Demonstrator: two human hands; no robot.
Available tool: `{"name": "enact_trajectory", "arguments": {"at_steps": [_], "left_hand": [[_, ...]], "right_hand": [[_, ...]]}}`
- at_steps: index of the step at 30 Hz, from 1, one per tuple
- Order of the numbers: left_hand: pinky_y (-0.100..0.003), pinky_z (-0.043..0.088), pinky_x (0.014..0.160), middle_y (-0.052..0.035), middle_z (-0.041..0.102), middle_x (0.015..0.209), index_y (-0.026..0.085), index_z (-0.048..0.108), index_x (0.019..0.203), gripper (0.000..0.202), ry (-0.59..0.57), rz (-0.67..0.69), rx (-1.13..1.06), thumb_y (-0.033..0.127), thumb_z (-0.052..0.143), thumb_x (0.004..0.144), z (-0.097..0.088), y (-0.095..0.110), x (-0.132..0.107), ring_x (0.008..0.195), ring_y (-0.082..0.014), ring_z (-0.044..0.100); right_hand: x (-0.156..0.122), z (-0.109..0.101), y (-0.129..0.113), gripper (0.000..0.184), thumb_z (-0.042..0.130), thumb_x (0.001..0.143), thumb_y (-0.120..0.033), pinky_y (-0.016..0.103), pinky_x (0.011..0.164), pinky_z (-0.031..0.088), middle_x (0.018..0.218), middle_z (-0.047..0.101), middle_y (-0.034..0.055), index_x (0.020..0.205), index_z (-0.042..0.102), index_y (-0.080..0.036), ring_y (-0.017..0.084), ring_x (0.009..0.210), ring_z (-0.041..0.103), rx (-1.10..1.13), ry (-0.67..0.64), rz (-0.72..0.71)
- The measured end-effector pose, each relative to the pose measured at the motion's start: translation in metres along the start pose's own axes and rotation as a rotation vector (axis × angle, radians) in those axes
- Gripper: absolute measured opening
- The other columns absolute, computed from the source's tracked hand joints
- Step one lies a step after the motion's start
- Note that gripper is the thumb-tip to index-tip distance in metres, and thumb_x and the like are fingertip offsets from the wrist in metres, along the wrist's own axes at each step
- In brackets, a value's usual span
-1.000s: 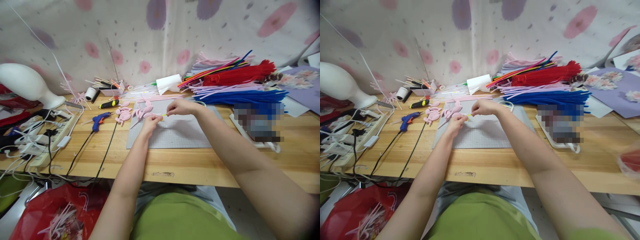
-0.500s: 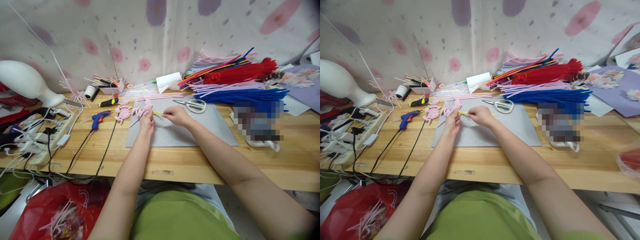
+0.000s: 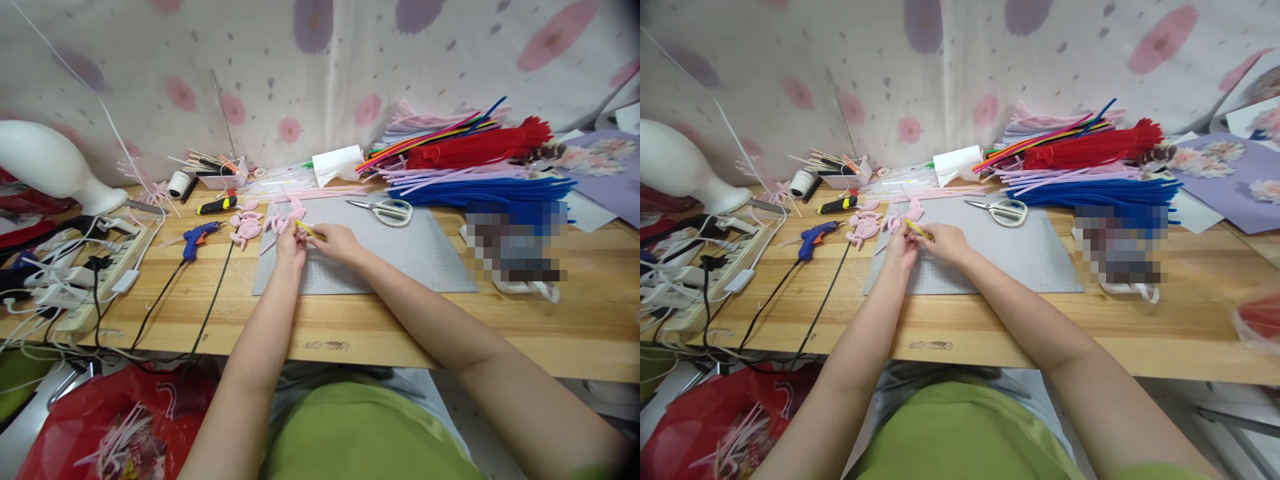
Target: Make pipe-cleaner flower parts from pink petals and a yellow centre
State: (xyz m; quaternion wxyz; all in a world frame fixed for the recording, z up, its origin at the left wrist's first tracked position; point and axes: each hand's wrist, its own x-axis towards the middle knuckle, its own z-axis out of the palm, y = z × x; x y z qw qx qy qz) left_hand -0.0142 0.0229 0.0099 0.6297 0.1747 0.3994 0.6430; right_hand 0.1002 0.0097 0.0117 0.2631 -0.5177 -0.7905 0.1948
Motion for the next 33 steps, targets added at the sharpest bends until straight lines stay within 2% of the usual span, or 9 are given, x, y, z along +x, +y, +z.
{"name": "enact_trajectory", "arguments": {"at_steps": [3,5,9,11,15,20,24,29,33], "left_hand": [[-0.013,0.027,0.041,0.008,0.038,0.049,0.015,0.05,0.066,0.02,-0.008,0.065,0.174,0.029,0.063,0.071,0.002,-0.007,-0.005,0.04,0.0003,0.03],[-0.013,0.028,0.041,0.0081,0.037,0.05,0.015,0.052,0.068,0.023,-0.013,0.108,0.275,0.035,0.064,0.069,0.003,-0.01,-0.007,0.04,0.0001,0.029],[-0.015,0.035,0.044,0.0055,0.039,0.053,0.014,0.059,0.071,0.037,-0.133,0.025,0.395,0.051,0.06,0.067,-0.002,-0.003,-0.005,0.042,-0.0015,0.035],[-0.017,0.039,0.046,0.0033,0.044,0.056,0.013,0.061,0.073,0.04,-0.215,-0.052,0.497,0.052,0.061,0.065,-0.008,0.007,-0.002,0.045,-0.0032,0.041],[-0.016,0.038,0.045,0.0015,0.051,0.059,0.014,0.064,0.071,0.03,-0.391,-0.076,0.758,0.039,0.072,0.056,-0.023,0.023,0.002,0.048,-0.0042,0.044],[-0.016,0.034,0.041,0.0004,0.051,0.052,0.013,0.065,0.062,0.024,-0.529,-0.118,0.926,0.035,0.072,0.055,-0.029,0.023,0.001,0.046,-0.0052,0.043],[-0.017,0.036,0.043,-0.0025,0.058,0.059,0.013,0.065,0.061,0.024,-0.595,-0.134,0.972,0.036,0.073,0.054,-0.025,0.023,-0.003,0.048,-0.0058,0.046],[-0.018,0.037,0.045,-0.0022,0.058,0.057,0.013,0.064,0.057,0.024,-0.655,-0.144,1.024,0.034,0.074,0.051,-0.023,0.026,-0.007,0.05,-0.0062,0.046],[-0.018,0.035,0.043,-0.0002,0.053,0.051,0.012,0.061,0.052,0.024,-0.571,-0.111,1.009,0.032,0.074,0.05,-0.022,0.024,-0.006,0.046,-0.0049,0.042]], "right_hand": [[0.011,-0.009,0.008,0.03,0.046,0.079,-0.039,0.021,0.057,0.035,0.071,0.064,0.0022,0.092,0.061,-0.017,0.011,0.063,0.054,0.269,-0.043,0.097],[0.017,-0.017,0.011,0.026,0.048,0.077,-0.034,0.02,0.055,0.035,0.066,0.061,0.0014,0.086,0.061,-0.014,0.01,0.059,0.052,0.33,-0.038,0.115],[0.023,-0.035,0.012,0.022,0.05,0.074,-0.033,0.021,0.055,0.032,0.066,0.061,0.0008,0.077,0.062,-0.015,0.01,0.06,0.05,0.182,-0.006,0.09],[0.024,-0.045,0.012,0.021,0.052,0.072,-0.032,0.021,0.056,0.031,0.066,0.061,0.0003,0.076,0.064,-0.016,0.01,0.06,0.05,0.089,-0.088,0.052],[0.031,-0.057,0.014,0.019,0.055,0.07,-0.031,0.022,0.055,0.029,0.066,0.063,-0.0011,0.077,0.068,-0.02,0.01,0.059,0.049,-0.068,-0.32,-0.079],[0.042,-0.058,0.015,0.018,0.057,0.069,-0.031,0.022,0.059,0.03,0.074,0.067,-0.0015,0.078,0.071,-0.025,0.012,0.067,0.053,-0.114,-0.451,-0.251],[0.042,-0.055,0.012,0.017,0.057,0.069,-0.029,0.022,0.059,0.031,0.074,0.067,-0.001,0.077,0.071,-0.025,0.012,0.067,0.054,-0.125,-0.481,-0.3],[0.037,-0.056,0.004,0.016,0.057,0.069,-0.026,0.022,0.059,0.031,0.073,0.067,-0.0007,0.077,0.071,-0.024,0.012,0.067,0.054,-0.142,-0.504,-0.288],[0.034,-0.059,0.0,0.016,0.056,0.07,-0.026,0.022,0.06,0.031,0.076,0.067,-0.0001,0.078,0.071,-0.024,0.013,0.07,0.054,-0.175,-0.473,-0.279]]}}
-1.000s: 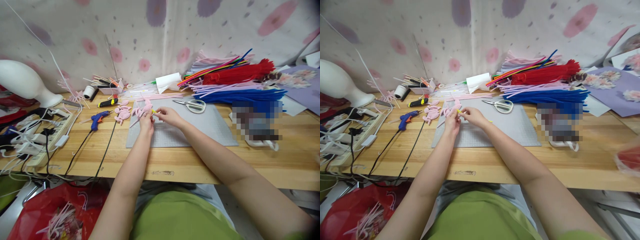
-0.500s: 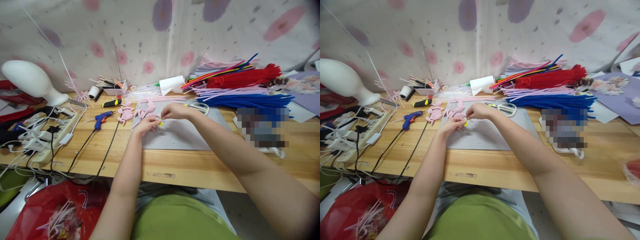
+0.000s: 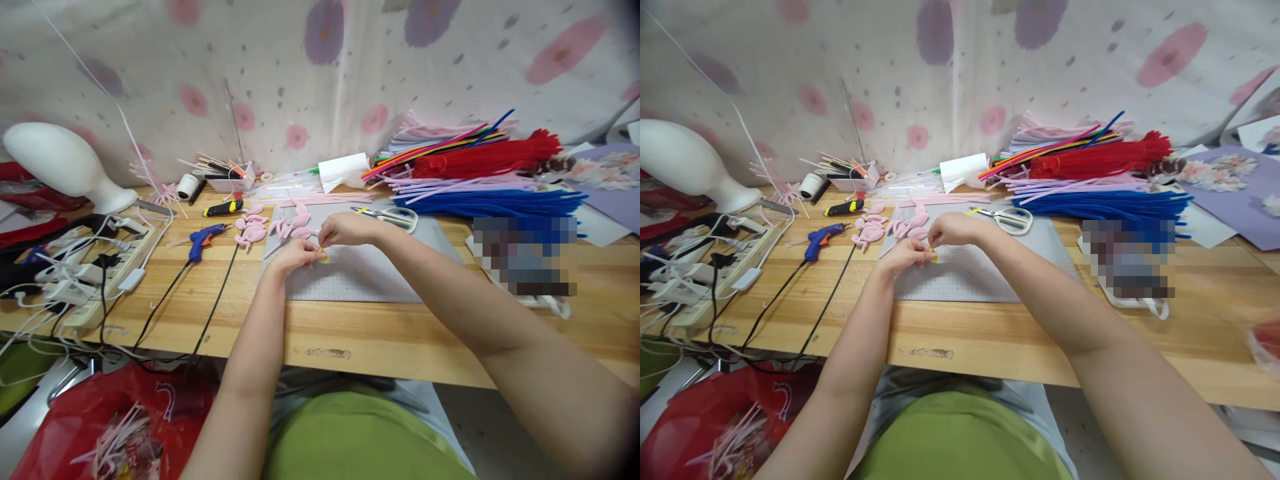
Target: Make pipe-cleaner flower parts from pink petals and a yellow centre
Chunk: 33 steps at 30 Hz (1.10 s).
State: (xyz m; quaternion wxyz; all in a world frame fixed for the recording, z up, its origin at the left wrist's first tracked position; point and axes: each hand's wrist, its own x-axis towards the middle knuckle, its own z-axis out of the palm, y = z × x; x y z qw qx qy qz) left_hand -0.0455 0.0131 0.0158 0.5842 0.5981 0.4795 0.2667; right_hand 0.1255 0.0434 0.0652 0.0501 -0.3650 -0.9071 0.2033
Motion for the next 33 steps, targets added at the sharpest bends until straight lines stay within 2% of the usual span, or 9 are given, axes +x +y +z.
{"name": "enact_trajectory", "arguments": {"at_steps": [4,9,22,25,28,33], "left_hand": [[-0.018,0.036,0.043,0.0012,0.051,0.051,0.012,0.061,0.055,0.023,0.196,0.036,-0.158,0.03,0.074,0.05,0.0,-0.002,0.005,0.045,-0.0049,0.042],[-0.019,0.04,0.045,0.0013,0.054,0.058,0.013,0.063,0.062,0.024,0.33,0.066,-0.333,0.03,0.073,0.049,0.002,-0.004,0.011,0.051,-0.0057,0.044],[-0.019,0.045,0.05,0.002,0.054,0.056,0.013,0.058,0.057,0.025,0.481,0.15,-0.55,0.029,0.075,0.047,0.008,-0.004,0.016,0.054,-0.0057,0.048],[-0.019,0.045,0.05,0.0051,0.046,0.049,0.013,0.057,0.058,0.023,0.54,0.152,-0.649,0.026,0.074,0.05,0.007,-0.003,0.018,0.049,-0.0043,0.045],[-0.017,0.044,0.051,0.0079,0.038,0.044,0.013,0.054,0.058,0.023,0.542,0.191,-0.739,0.026,0.073,0.054,0.01,-0.002,0.018,0.044,-0.0023,0.04],[-0.017,0.041,0.05,0.0086,0.036,0.046,0.014,0.049,0.059,0.03,0.473,0.308,-0.785,0.034,0.071,0.059,0.021,-0.001,0.019,0.043,-0.0023,0.038]], "right_hand": [[-0.002,0.0,0.003,0.019,0.054,0.073,-0.028,0.023,0.06,0.03,0.082,0.067,0.0026,0.081,0.07,-0.021,0.015,0.074,0.054,-0.067,0.129,0.066],[-0.005,0.004,0.009,0.021,0.051,0.075,-0.028,0.025,0.059,0.028,0.078,0.068,0.0038,0.079,0.07,-0.019,0.015,0.073,0.054,-0.097,0.296,0.136],[-0.012,0.008,0.005,0.02,0.052,0.076,-0.03,0.025,0.058,0.028,0.077,0.067,0.0027,0.077,0.069,-0.019,0.015,0.074,0.054,-0.09,0.451,0.236],[-0.013,0.012,0.006,0.018,0.053,0.075,-0.03,0.024,0.058,0.028,0.076,0.067,0.0018,0.075,0.068,-0.02,0.014,0.073,0.054,-0.049,0.477,0.245],[-0.015,0.021,0.002,0.018,0.052,0.075,-0.03,0.024,0.057,0.028,0.075,0.066,0.0011,0.074,0.067,-0.019,0.013,0.07,0.053,0.01,0.503,0.279],[-0.018,0.049,-0.019,0.02,0.046,0.079,-0.031,0.022,0.055,0.027,0.076,0.066,0.0,0.08,0.064,-0.021,0.012,0.065,0.054,0.114,0.475,0.321]]}}
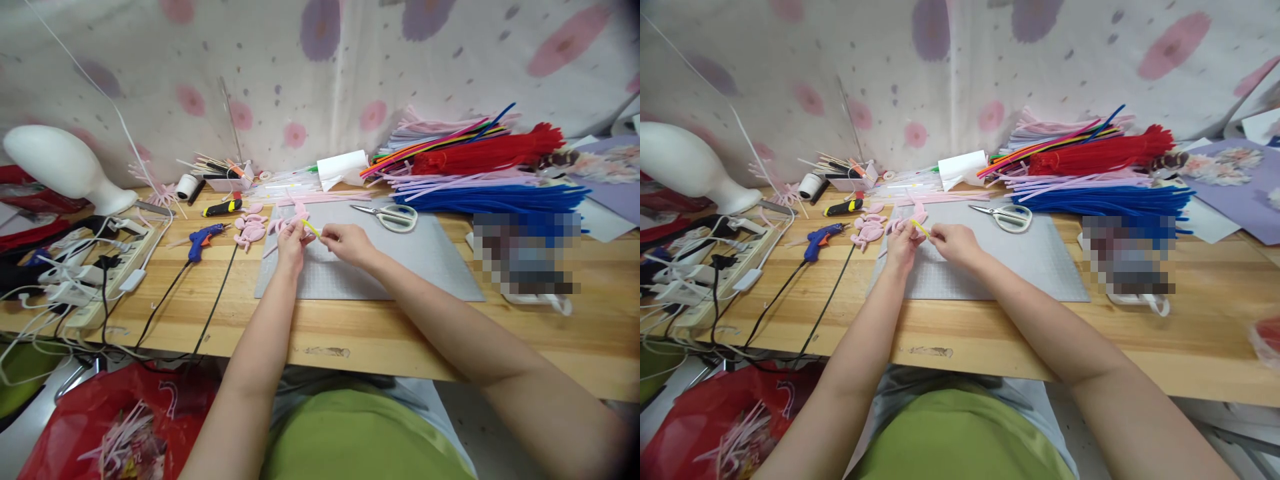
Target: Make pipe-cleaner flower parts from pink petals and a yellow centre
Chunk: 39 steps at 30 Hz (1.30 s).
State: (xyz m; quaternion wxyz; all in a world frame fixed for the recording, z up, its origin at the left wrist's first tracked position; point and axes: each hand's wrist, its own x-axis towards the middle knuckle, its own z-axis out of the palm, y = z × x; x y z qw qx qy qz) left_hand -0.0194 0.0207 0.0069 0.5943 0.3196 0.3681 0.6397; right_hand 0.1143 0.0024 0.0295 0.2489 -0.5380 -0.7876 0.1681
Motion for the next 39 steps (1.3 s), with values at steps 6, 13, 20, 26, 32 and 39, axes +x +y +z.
{"name": "enact_trajectory", "arguments": {"at_steps": [6,13,20,26,32,39], "left_hand": [[-0.017,0.034,0.047,0.0062,0.045,0.049,0.015,0.046,0.058,0.029,0.068,0.072,0.064,0.035,0.064,0.068,0.001,-0.007,-0.001,0.044,-0.003,0.042],[-0.017,0.034,0.048,0.0067,0.043,0.045,0.014,0.044,0.055,0.028,0.184,0.051,-0.1,0.027,0.063,0.07,0.005,-0.008,0.002,0.042,-0.0028,0.042],[-0.021,0.044,0.065,0.0045,0.049,0.05,0.014,0.048,0.057,0.025,0.177,-0.038,-0.177,0.03,0.064,0.07,0.007,-0.008,0.002,0.05,-0.0041,0.049],[-0.021,0.044,0.059,0.0052,0.048,0.052,0.015,0.047,0.06,0.022,0.13,-0.088,-0.037,0.028,0.059,0.073,0.004,-0.001,0.0,0.046,-0.0043,0.047],[-0.018,0.033,0.053,0.0043,0.05,0.055,0.016,0.054,0.064,0.014,0.057,0.225,0.418,0.026,0.063,0.069,0.001,-0.005,-0.001,0.049,-0.0051,0.04],[-0.021,0.031,0.057,0.0021,0.055,0.059,0.018,0.059,0.063,0.005,-0.151,0.347,0.865,0.021,0.063,0.065,0.006,-0.01,-0.011,0.057,-0.0098,0.046]], "right_hand": [[-0.016,0.024,-0.02,0.028,0.034,0.086,-0.03,0.024,0.056,0.026,0.086,0.068,0.0021,0.097,0.058,-0.022,0.015,0.07,0.058,-0.127,0.056,-0.038],[-0.009,0.028,-0.018,0.031,0.03,0.087,-0.031,0.026,0.058,0.03,0.092,0.068,0.0041,0.105,0.055,-0.023,0.019,0.077,0.061,-0.265,-0.022,-0.024],[-0.003,0.028,-0.034,0.034,0.029,0.086,-0.024,0.029,0.061,0.036,0.091,0.066,0.0112,0.112,0.051,-0.017,0.022,0.077,0.061,-0.411,-0.187,-0.178],[-0.012,0.015,-0.024,0.034,0.03,0.088,-0.035,0.027,0.061,0.035,0.093,0.065,0.0105,0.106,0.055,-0.019,0.02,0.08,0.059,-0.34,-0.261,-0.198],[0.002,-0.012,0.018,0.032,0.04,0.082,-0.04,0.022,0.057,0.034,0.071,0.062,0.0022,0.083,0.062,-0.016,0.011,0.062,0.051,0.222,-0.046,0.029],[0.016,-0.037,0.016,0.022,0.053,0.073,-0.028,0.022,0.06,0.032,0.073,0.059,0.0021,0.082,0.07,-0.018,0.011,0.067,0.05,0.156,-0.055,-0.199]]}}
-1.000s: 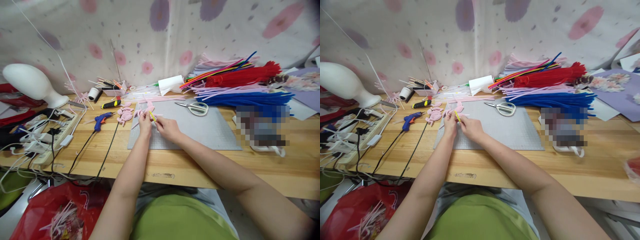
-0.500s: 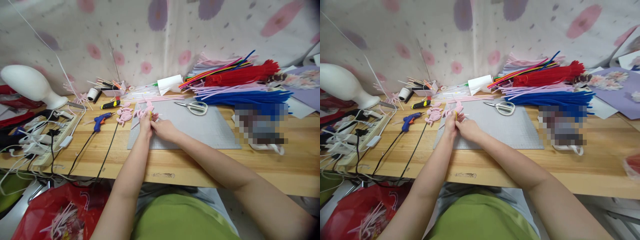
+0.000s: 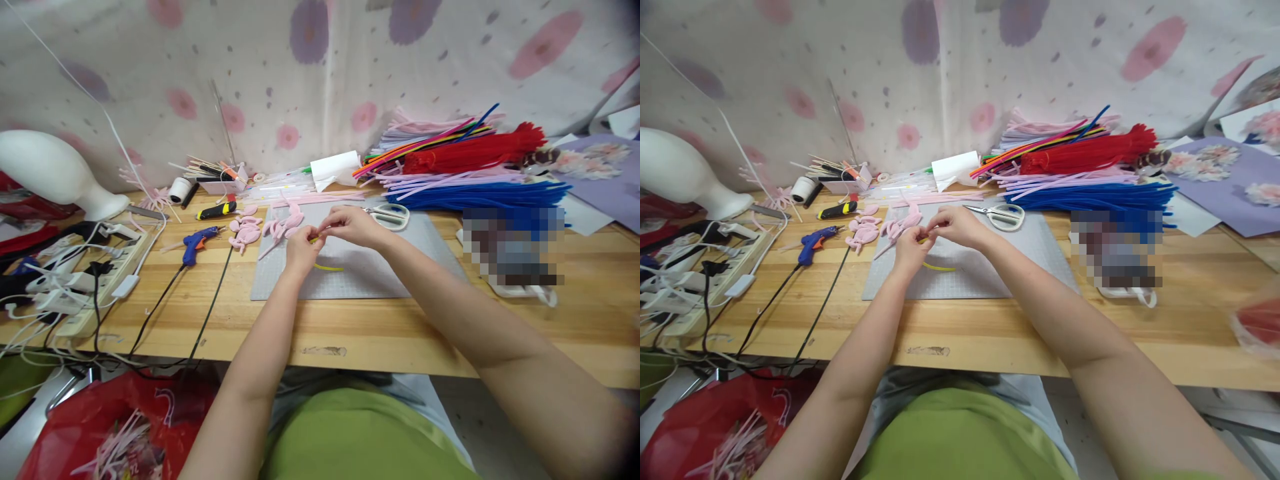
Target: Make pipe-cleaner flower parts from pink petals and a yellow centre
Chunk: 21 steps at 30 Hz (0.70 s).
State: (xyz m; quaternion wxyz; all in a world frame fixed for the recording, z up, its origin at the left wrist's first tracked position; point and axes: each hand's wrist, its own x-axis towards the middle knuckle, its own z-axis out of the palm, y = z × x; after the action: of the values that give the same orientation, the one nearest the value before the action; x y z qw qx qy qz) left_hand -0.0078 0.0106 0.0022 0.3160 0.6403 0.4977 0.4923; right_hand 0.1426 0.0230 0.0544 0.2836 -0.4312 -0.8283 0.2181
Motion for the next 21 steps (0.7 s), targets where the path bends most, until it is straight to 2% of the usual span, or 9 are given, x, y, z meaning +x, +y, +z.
{"name": "enact_trajectory", "arguments": {"at_steps": [3,6,9,12,16,18,21], "left_hand": [[-0.021,0.025,0.053,0.0045,0.047,0.05,0.017,0.054,0.054,0.01,-0.036,-0.005,0.091,0.016,0.06,0.062,0.0,0.002,0.0,0.051,-0.0085,0.038],[-0.022,0.02,0.05,0.0051,0.04,0.045,0.016,0.051,0.048,0.014,-0.063,-0.025,0.135,0.013,0.06,0.058,0.001,0.002,0.0,0.048,-0.0076,0.032],[-0.022,0.02,0.05,0.0042,0.04,0.044,0.016,0.052,0.047,0.014,-0.096,-0.053,0.139,0.015,0.064,0.055,0.002,0.001,-0.001,0.048,-0.0083,0.034],[-0.022,0.02,0.049,0.0037,0.041,0.044,0.016,0.055,0.047,0.013,-0.088,-0.091,0.104,0.015,0.067,0.052,0.002,0.0,-0.003,0.047,-0.0086,0.036],[-0.021,0.025,0.047,0.0037,0.047,0.045,0.015,0.057,0.05,0.01,-0.124,-0.122,-0.003,0.015,0.067,0.053,0.001,0.001,-0.002,0.047,-0.0079,0.04],[-0.021,0.03,0.047,0.0036,0.049,0.046,0.014,0.056,0.052,0.01,-0.142,-0.154,-0.103,0.013,0.066,0.053,0.002,0.004,-0.001,0.046,-0.0076,0.043],[-0.022,0.038,0.048,0.0035,0.051,0.047,0.013,0.055,0.056,0.012,-0.176,-0.226,-0.304,0.016,0.066,0.057,0.004,0.008,0.0,0.045,-0.0073,0.047]], "right_hand": [[0.004,-0.002,-0.011,0.023,0.051,0.073,-0.023,0.024,0.059,0.028,0.077,0.063,0.0016,0.085,0.071,-0.024,0.012,0.069,0.051,-0.268,-0.185,-0.072],[0.011,-0.002,-0.021,0.023,0.051,0.071,-0.019,0.025,0.057,0.025,0.074,0.065,0.0014,0.08,0.071,-0.026,0.013,0.066,0.052,-0.441,-0.353,-0.103],[0.019,-0.003,-0.031,0.023,0.052,0.066,-0.014,0.026,0.057,0.025,0.068,0.066,0.0025,0.074,0.071,-0.024,0.014,0.062,0.052,-0.534,-0.474,-0.077],[0.023,-0.006,-0.038,0.023,0.053,0.063,-0.013,0.026,0.056,0.026,0.064,0.065,0.0008,0.072,0.07,-0.024,0.013,0.059,0.051,-0.519,-0.544,-0.051],[0.023,-0.01,-0.031,0.013,0.055,0.06,-0.019,0.023,0.053,0.027,0.058,0.061,-0.0028,0.066,0.067,-0.021,0.01,0.054,0.047,-0.321,-0.512,-0.026],[0.022,-0.008,-0.021,0.01,0.056,0.06,-0.021,0.022,0.052,0.029,0.056,0.059,-0.0033,0.065,0.063,-0.018,0.008,0.053,0.046,-0.091,-0.446,0.01],[0.019,-0.003,-0.002,0.01,0.052,0.062,-0.02,0.02,0.048,0.028,0.055,0.055,-0.0036,0.067,0.058,-0.015,0.006,0.05,0.043,0.403,-0.385,0.125]]}}
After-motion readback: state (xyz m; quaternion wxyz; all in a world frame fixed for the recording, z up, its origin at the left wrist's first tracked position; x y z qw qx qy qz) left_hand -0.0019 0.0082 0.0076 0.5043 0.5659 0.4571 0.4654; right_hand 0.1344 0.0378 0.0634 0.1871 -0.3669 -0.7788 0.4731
